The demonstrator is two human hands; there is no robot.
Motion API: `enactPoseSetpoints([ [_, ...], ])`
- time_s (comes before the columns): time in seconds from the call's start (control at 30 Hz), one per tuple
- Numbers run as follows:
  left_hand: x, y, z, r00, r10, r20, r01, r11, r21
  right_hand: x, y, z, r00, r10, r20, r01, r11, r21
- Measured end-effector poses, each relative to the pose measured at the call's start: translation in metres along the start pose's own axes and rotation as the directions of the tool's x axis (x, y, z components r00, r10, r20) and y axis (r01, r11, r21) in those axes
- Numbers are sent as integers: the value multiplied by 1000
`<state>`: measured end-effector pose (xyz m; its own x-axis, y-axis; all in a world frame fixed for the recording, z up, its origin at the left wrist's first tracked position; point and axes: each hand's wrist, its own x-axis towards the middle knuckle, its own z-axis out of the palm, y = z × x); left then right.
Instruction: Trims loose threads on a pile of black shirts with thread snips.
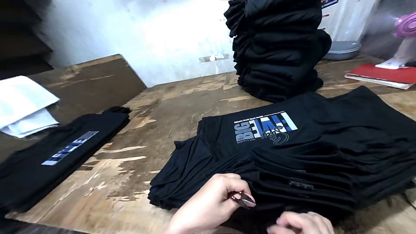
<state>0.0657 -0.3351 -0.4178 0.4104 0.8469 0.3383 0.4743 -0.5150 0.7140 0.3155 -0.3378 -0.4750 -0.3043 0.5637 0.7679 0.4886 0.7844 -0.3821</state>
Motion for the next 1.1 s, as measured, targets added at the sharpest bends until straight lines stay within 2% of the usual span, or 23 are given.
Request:
enactPoseSetpoints([
  [0.1,1,2,1,999,-49,5,49,998,-35,15,-11,12,993,118,-2,-118,993,3],
  [0.17,-2,3,2,997,-67,-29,65,996,-57,16,-13,23,989,144,-21,-140,981,136],
  [0.23,-9,8,5,988,-78,-132,72,996,-48,14,-13,25,990,143,-14,-131,940,315],
  [0.33,-30,22,10,940,-38,-338,108,975,192,10,-8,14,992,116,59,-130,870,476],
  [0.4,-44,31,15,905,63,-421,121,910,396,9,-5,8,992,101,76,-126,843,523],
  [0.47,-55,38,26,887,168,-431,115,822,557,10,-3,6,991,102,82,-130,829,543],
  [0.57,-59,41,45,876,307,-371,97,642,761,9,-2,6,992,103,77,-128,827,547],
  [0.67,-57,33,53,871,413,-267,54,458,887,10,-2,8,992,108,64,-125,819,560],
  [0.7,-56,31,53,861,432,-268,54,447,893,10,-1,8,992,108,66,-126,813,568],
  [0.73,-55,30,54,854,425,-299,65,484,873,11,0,6,992,100,75,-125,804,581],
  [0.8,-49,31,54,871,271,-409,132,673,727,10,6,0,990,50,134,-121,793,597],
  [0.87,-38,32,45,909,7,-417,237,815,529,8,14,-6,985,-57,161,-34,858,512],
  [0.9,-32,29,39,908,-80,-411,289,831,476,8,15,-8,982,-106,156,32,909,416],
  [0.93,-24,25,35,888,-105,-448,334,817,470,8,13,-6,977,-147,152,98,952,291],
  [0.97,-15,20,33,853,-77,-517,373,783,498,8,8,-2,968,-181,175,155,976,154],
  [1.03,8,6,31,767,94,-635,399,705,586,6,-1,10,946,-212,243,233,971,-59],
  [1.07,18,-4,31,744,190,-641,372,678,633,4,-3,15,946,-233,227,257,963,-79],
  [1.1,25,-14,30,751,251,-611,327,663,673,4,-3,15,945,-254,206,269,962,-45],
])
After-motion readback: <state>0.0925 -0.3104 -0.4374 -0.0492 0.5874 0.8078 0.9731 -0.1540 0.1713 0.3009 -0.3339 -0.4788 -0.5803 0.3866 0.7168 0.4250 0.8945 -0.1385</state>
